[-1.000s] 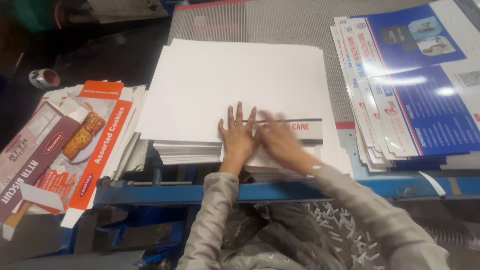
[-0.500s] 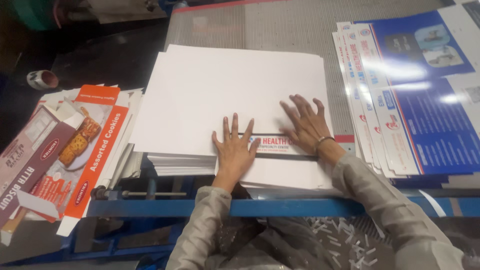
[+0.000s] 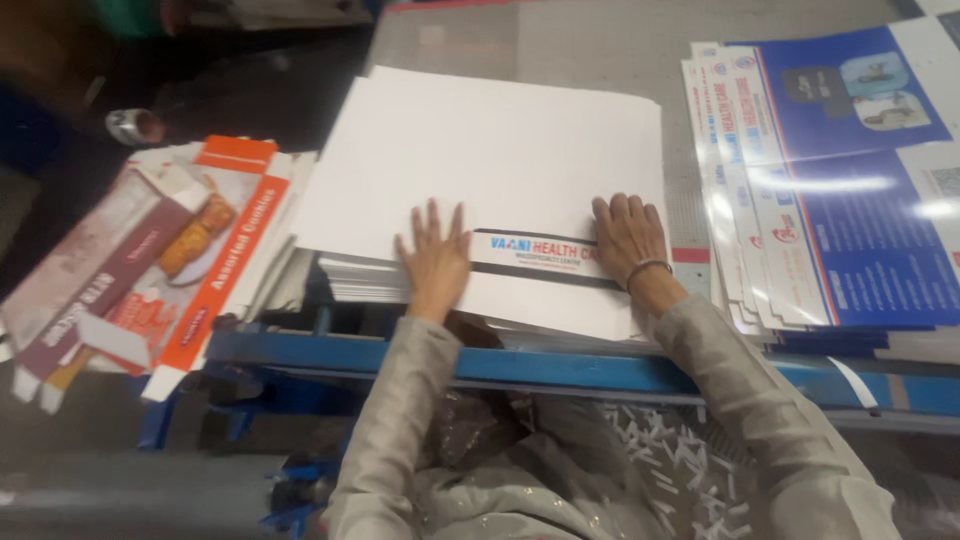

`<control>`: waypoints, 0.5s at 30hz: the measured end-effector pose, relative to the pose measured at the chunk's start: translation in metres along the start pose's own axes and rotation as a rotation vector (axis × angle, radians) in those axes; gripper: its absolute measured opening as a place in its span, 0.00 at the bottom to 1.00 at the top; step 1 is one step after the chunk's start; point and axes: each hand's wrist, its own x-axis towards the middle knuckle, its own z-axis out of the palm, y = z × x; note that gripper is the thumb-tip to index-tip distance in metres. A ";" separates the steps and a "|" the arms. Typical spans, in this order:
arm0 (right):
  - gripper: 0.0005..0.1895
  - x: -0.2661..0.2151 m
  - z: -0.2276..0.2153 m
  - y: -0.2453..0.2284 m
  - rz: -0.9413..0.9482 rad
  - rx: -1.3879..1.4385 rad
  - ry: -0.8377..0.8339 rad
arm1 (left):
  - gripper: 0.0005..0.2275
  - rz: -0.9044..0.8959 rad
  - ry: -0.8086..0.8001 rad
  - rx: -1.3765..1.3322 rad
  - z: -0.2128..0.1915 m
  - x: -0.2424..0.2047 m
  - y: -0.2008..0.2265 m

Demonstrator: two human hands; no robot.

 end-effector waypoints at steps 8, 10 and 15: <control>0.31 -0.055 -0.043 0.003 -0.222 0.226 0.040 | 0.25 -0.095 0.005 -0.030 -0.018 0.002 -0.022; 0.32 -0.070 -0.035 0.017 -0.308 0.247 0.040 | 0.26 -0.041 0.137 -0.068 -0.007 -0.003 -0.014; 0.24 -0.063 -0.014 0.020 -0.485 -0.047 0.241 | 0.25 0.500 0.324 -0.359 -0.007 -0.039 0.084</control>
